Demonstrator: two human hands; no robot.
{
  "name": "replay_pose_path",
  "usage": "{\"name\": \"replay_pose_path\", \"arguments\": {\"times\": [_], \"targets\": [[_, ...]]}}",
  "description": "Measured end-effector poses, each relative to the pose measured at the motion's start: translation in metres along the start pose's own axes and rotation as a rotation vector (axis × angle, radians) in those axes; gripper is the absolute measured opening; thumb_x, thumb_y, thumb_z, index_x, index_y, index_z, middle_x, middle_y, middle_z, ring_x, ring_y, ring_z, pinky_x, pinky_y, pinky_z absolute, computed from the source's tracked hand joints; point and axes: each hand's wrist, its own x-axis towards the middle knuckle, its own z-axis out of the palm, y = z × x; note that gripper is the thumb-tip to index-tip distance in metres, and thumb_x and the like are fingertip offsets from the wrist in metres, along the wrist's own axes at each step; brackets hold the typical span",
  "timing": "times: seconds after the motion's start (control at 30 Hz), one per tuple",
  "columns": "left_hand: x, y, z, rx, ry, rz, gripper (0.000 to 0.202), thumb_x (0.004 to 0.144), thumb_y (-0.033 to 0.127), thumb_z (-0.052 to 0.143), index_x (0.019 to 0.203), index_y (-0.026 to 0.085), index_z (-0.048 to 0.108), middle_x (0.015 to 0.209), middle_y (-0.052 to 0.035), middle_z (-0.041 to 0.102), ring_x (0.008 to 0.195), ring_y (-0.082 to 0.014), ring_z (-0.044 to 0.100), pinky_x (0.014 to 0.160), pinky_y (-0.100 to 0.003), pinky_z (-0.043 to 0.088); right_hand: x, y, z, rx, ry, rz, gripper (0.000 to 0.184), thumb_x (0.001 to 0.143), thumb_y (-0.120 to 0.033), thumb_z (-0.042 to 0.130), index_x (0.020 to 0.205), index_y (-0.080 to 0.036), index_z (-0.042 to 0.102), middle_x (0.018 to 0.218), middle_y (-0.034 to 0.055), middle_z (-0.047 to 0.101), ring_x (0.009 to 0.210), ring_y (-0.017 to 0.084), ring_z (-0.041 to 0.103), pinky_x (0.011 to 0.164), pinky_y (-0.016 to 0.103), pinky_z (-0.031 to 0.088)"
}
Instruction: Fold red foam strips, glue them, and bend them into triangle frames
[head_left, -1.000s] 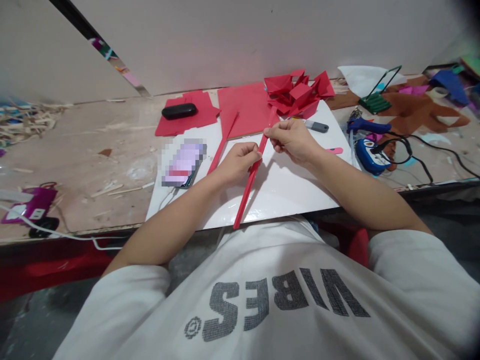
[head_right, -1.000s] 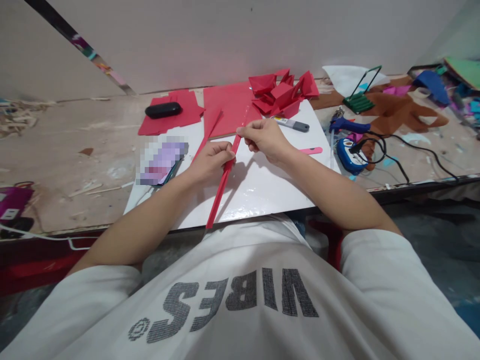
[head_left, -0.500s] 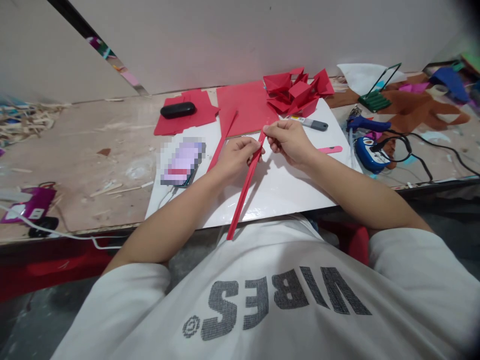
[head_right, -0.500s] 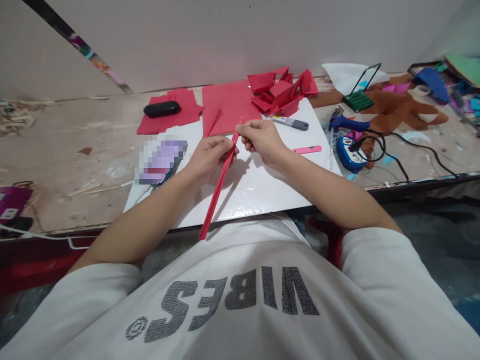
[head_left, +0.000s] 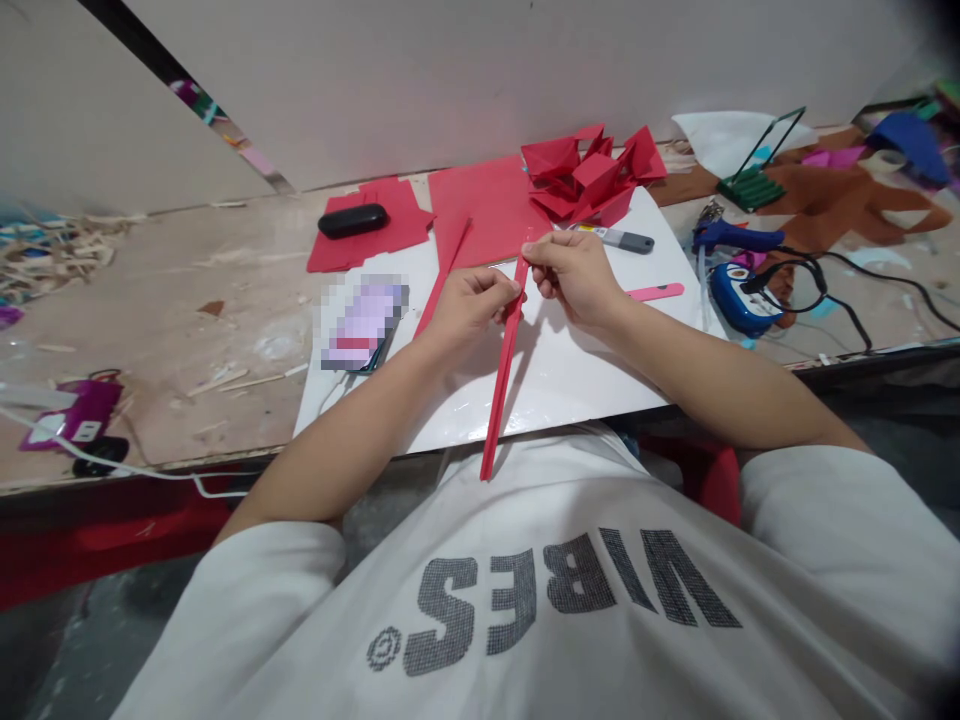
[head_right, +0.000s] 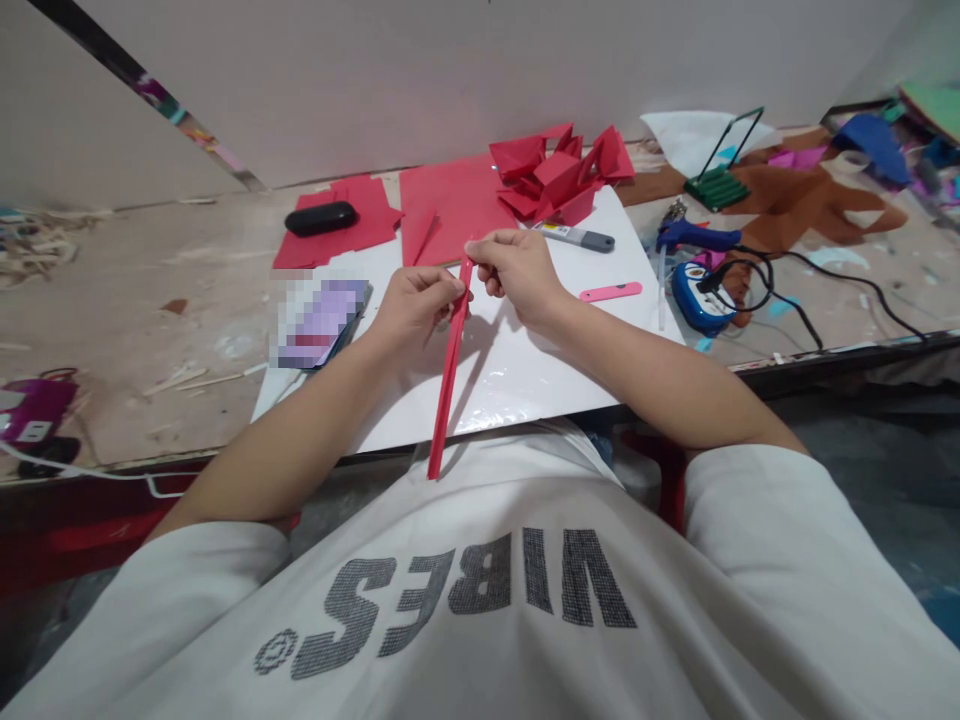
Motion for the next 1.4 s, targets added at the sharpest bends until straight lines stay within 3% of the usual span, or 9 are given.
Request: {"name": "replay_pose_path", "arguments": {"times": [0.2,0.33,0.77,0.9,1.13,1.4], "targets": [[-0.003,0.005,0.0,-0.056,-0.065,-0.032,0.02,0.075,0.03,0.085,0.063,0.021,0.071,0.055,0.002,0.056,0.053,-0.0101,0.051,0.056,-0.026,0.043,0.003,-0.004,-0.002,0.014,0.052,-0.016,0.039,0.095,-0.019,0.085,0.069,-0.02,0.056,0.06,-0.0035,0.057,0.048,0.006,0.045,0.046,0.019,0.034],[-0.004,0.004,-0.002,-0.051,-0.112,-0.049,0.023,0.075,0.031,0.087,0.063,0.02,0.071,0.055,0.002,0.058,0.053,-0.0098,0.051,0.056,-0.025,0.042,0.007,-0.008,-0.005,-0.01,0.102,-0.008,0.037,0.096,-0.018,0.083,0.07,-0.02,0.057,0.06,-0.0029,0.057,0.049,0.006,0.044,0.045,0.018,0.033],[-0.007,0.008,-0.003,-0.036,-0.191,-0.126,0.023,0.066,0.031,0.091,0.06,0.018,0.072,0.054,0.0011,0.059,0.052,-0.0082,0.047,0.055,-0.024,0.037,0.024,-0.001,-0.026,-0.02,0.098,-0.081,0.054,0.097,-0.039,0.093,0.067,-0.022,0.052,0.065,-0.0022,0.054,0.052,0.008,0.047,0.049,0.025,0.038],[-0.008,0.004,-0.005,-0.073,-0.241,-0.143,0.023,0.067,0.029,0.092,0.061,0.018,0.074,0.054,0.0007,0.059,0.052,-0.008,0.049,0.055,-0.023,0.037,0.028,-0.006,-0.028,0.046,0.157,-0.065,0.045,0.1,-0.023,0.085,0.066,-0.022,0.055,0.063,-0.0025,0.051,0.051,0.008,0.04,0.049,0.026,0.033],[-0.014,0.007,-0.003,-0.071,-0.319,-0.21,0.022,0.065,0.025,0.094,0.061,0.017,0.075,0.055,-0.0012,0.062,0.053,-0.0088,0.051,0.054,-0.023,0.036,0.03,-0.023,-0.028,0.091,0.282,-0.017,0.048,0.106,-0.008,0.072,0.066,-0.022,0.051,0.06,-0.0031,0.052,0.057,0.009,0.034,0.057,0.031,0.026],[-0.02,0.02,-0.001,0.012,-0.432,-0.209,0.022,0.068,0.025,0.088,0.057,0.018,0.071,0.054,-0.0014,0.061,0.052,-0.0087,0.047,0.053,-0.025,0.033,0.042,-0.039,-0.041,0.14,0.4,-0.012,0.047,0.112,-0.005,0.06,0.068,-0.019,0.053,0.057,-0.0064,0.049,0.054,0.005,0.034,0.056,0.028,0.024]]}}
